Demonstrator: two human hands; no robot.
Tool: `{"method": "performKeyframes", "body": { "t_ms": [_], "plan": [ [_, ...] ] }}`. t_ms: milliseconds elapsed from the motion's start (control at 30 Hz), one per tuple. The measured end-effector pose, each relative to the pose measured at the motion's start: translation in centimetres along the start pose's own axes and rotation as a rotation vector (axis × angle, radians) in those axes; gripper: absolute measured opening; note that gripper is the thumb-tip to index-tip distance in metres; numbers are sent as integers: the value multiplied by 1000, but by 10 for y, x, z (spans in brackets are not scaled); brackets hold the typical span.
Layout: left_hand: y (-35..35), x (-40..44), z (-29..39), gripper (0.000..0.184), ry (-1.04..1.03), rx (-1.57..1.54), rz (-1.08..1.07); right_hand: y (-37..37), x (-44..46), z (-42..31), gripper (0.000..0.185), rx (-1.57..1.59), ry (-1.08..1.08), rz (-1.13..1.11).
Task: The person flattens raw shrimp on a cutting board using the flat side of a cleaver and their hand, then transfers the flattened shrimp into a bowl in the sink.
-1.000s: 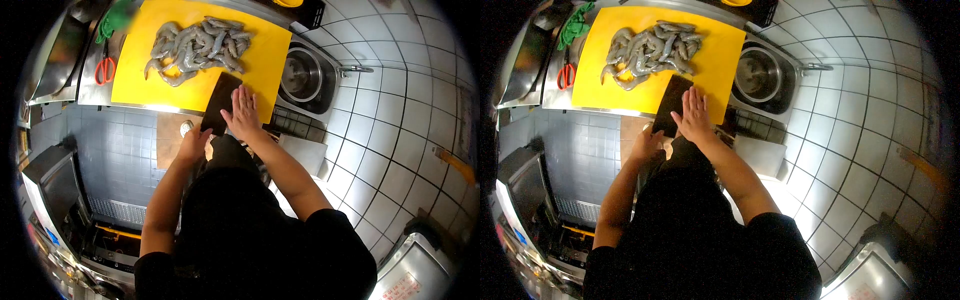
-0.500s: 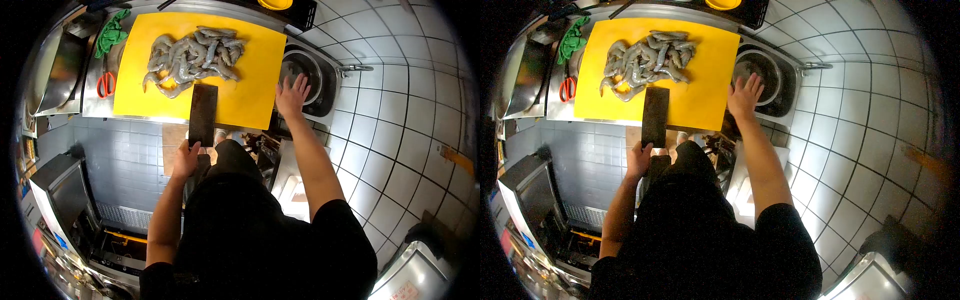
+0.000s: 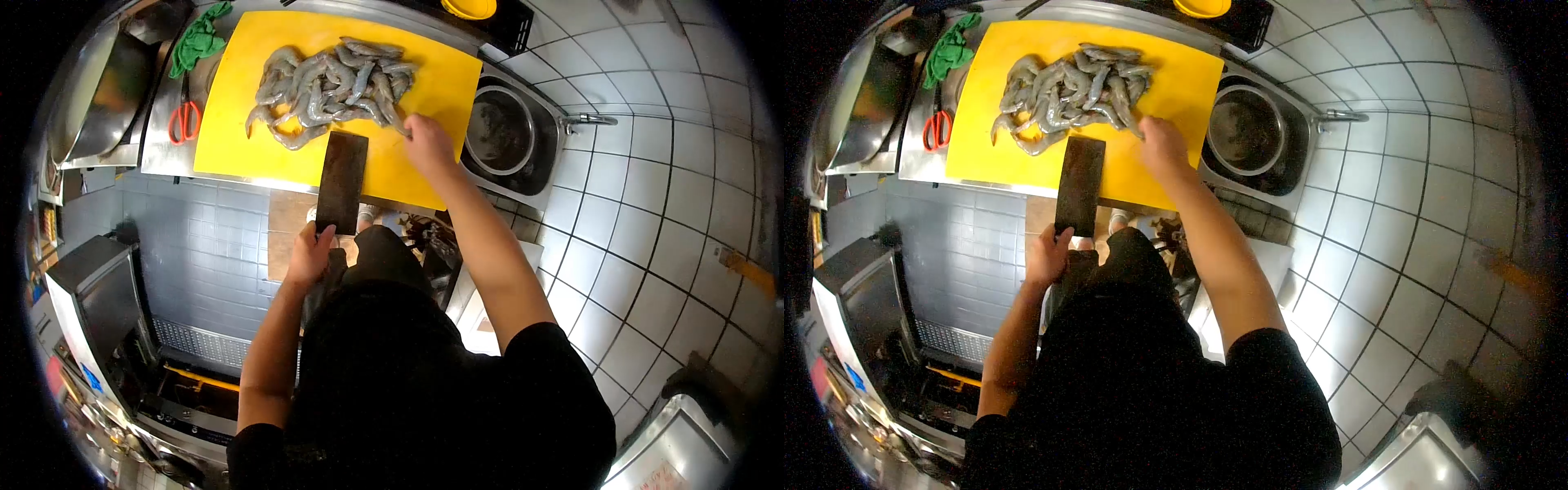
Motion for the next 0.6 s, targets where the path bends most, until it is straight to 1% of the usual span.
{"method": "performKeyframes", "body": {
  "t_ms": [33, 100, 133, 200, 233, 300, 333, 400, 500, 600],
  "plan": [
    [-2, 3, -2, 35, -36, -57, -6, 4, -12, 2, 30, -38, -89, -91],
    [-12, 15, -17, 36, -106, -166, -20, 11, -32, -9, 38, -32, -134, -229],
    [-16, 23, -26, 36, -159, -153, 25, 12, -41, -15, 42, -27, -163, -296],
    [-19, 34, -30, 40, -266, -126, 124, 3, -51, -27, 51, -64, -26, -325],
    [-21, 36, -32, 41, -261, -148, 94, -2, -53, -34, 55, -78, 43, -338],
    [-22, 37, -33, 43, -252, -183, 35, -4, -50, -39, 58, -27, -73, -416],
    [-22, 38, -34, 42, -270, -144, 54, -3, -47, -43, 59, -2, -132, -453],
    [-21, 36, -27, 42, -308, -70, 90, -11, -47, -35, 58, 27, -183, -407],
    [-16, 19, -10, 40, -269, -42, 55, -18, -54, -29, 55, 14, -203, -329],
    [-20, 11, -1, 39, -164, -30, -35, -13, -55, -33, 53, -40, -199, -303]
  ]
}}
Point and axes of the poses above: each hand's wrist, its own x-axis towards the middle knuckle, its own y-axis out of the back of the hand, z = x × y, the point moved 6 cm from there along x, towards the middle knuckle, and after that the axes turned 14 degrees about y, right-handed, at the moved point
